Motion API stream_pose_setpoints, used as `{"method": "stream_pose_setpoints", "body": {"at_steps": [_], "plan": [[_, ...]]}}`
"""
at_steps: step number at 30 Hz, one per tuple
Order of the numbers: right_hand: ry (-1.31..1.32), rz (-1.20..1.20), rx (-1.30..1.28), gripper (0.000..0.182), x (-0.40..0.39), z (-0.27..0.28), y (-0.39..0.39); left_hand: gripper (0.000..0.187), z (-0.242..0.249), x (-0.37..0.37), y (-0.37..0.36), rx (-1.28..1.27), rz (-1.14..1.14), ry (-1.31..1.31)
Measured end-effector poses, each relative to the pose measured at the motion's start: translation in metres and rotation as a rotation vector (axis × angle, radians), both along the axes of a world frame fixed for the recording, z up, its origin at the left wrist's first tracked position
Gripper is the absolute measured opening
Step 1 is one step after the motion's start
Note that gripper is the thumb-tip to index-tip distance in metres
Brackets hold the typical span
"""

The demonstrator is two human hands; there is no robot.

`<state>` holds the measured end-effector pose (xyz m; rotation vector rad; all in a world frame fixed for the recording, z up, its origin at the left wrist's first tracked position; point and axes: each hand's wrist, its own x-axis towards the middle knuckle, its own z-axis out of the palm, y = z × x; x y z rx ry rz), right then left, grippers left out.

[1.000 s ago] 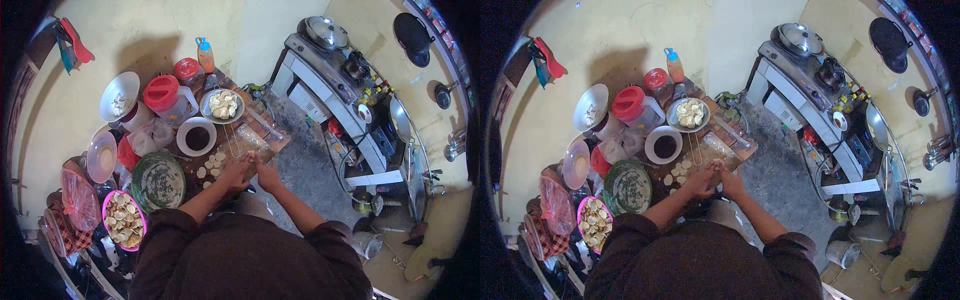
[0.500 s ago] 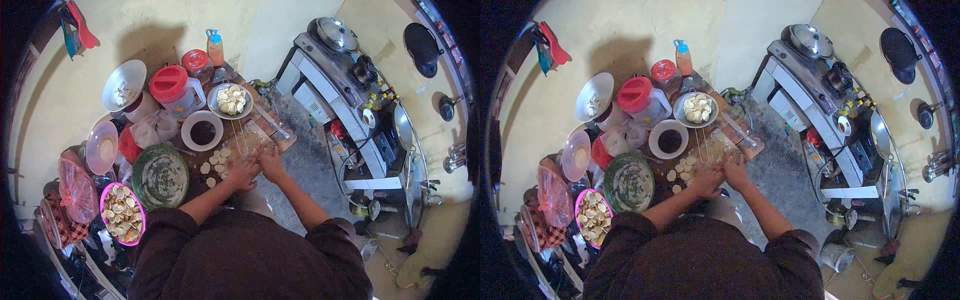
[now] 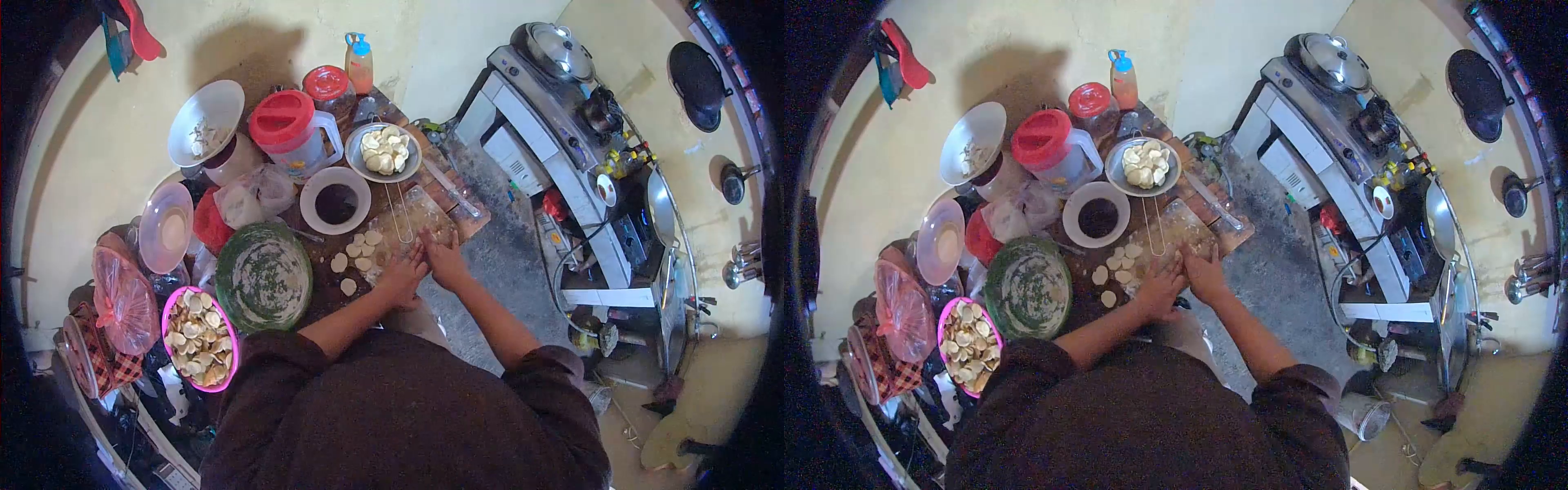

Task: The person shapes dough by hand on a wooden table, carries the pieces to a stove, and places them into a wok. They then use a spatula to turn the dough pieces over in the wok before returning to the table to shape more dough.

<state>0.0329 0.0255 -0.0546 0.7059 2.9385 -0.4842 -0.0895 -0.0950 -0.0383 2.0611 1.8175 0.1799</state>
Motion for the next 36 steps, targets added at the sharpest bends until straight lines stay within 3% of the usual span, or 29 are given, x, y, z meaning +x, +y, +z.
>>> {"method": "stream_pose_setpoints", "body": {"at_steps": [3,6,8,9,12,13,15,16,18,19,20,21,22,24,25,27,28,30,33,35,36], "plan": [[-0.161,0.010,-0.104,0.076,-0.011,0.023,0.011,0.084,0.009,-0.003,0.009,-0.175,-0.045,0.046],[-0.310,-0.158,-0.181,0.073,0.000,0.012,-0.003,0.090,0.003,-0.002,0.011,0.028,0.057,-0.010],[0.145,0.029,0.333,0.078,0.011,-0.013,-0.015,0.087,-0.003,-0.003,0.011,0.019,0.039,0.020],[0.138,0.026,0.328,0.078,0.014,-0.017,-0.016,0.085,-0.005,-0.002,0.009,0.016,0.019,0.053],[0.077,-0.066,0.121,0.080,0.008,-0.002,-0.007,0.087,-0.001,-0.001,0.007,0.132,0.048,0.005],[-0.066,-0.112,-0.015,0.081,0.004,0.011,0.002,0.087,0.004,-0.003,0.012,0.138,0.045,0.009],[-0.207,-0.156,-0.157,0.082,-0.001,0.027,-0.003,0.079,0.029,-0.010,0.023,-0.206,0.201,-0.171],[-0.276,-0.161,-0.147,0.082,-0.003,0.031,-0.016,0.079,0.021,-0.012,0.023,-0.209,0.201,-0.169],[-0.354,-0.166,-0.143,0.082,0.008,0.014,-0.036,0.072,-0.011,-0.014,0.026,0.130,0.167,-0.172],[-0.158,-0.114,0.082,0.083,0.018,-0.015,-0.042,0.072,-0.019,-0.015,0.024,0.125,0.167,-0.176],[0.039,-0.061,0.306,0.085,0.019,-0.015,-0.048,0.070,-0.022,-0.014,0.021,0.349,0.119,-0.096],[0.037,-0.062,0.301,0.085,0.021,-0.013,-0.048,0.067,-0.023,-0.014,0.018,0.573,0.069,-0.013],[-0.034,-0.103,0.155,0.081,0.021,-0.011,-0.046,0.067,-0.023,-0.015,0.019,0.571,0.063,-0.009],[-0.094,-0.150,0.016,0.077,0.011,0.020,-0.042,0.067,0.000,-0.017,0.029,-0.003,0.154,-0.155],[-0.137,-0.176,-0.028,0.076,0.006,0.035,-0.037,0.067,0.011,-0.018,0.036,0.004,0.150,-0.149],[-0.188,-0.202,-0.075,0.074,0.007,0.031,-0.034,0.072,0.021,-0.015,0.043,-0.306,0.183,-0.270],[-0.116,-0.191,-0.010,0.073,0.012,0.014,-0.037,0.072,0.007,-0.012,0.038,-0.316,0.181,-0.276],[-0.045,-0.179,0.052,0.072,0.015,-0.004,-0.038,0.076,-0.025,-0.009,0.031,0.129,0.098,-0.107],[0.076,-0.214,0.050,0.072,0.013,0.006,-0.038,0.076,-0.014,-0.010,0.031,0.040,0.084,-0.105],[-0.299,-0.277,-0.108,0.076,0.003,0.037,-0.026,0.075,0.012,-0.014,0.032,-0.035,0.095,-0.095],[-0.295,-0.277,-0.099,0.076,0.003,0.033,-0.022,0.074,0.019,-0.014,0.032,-0.124,0.109,-0.099]]}}
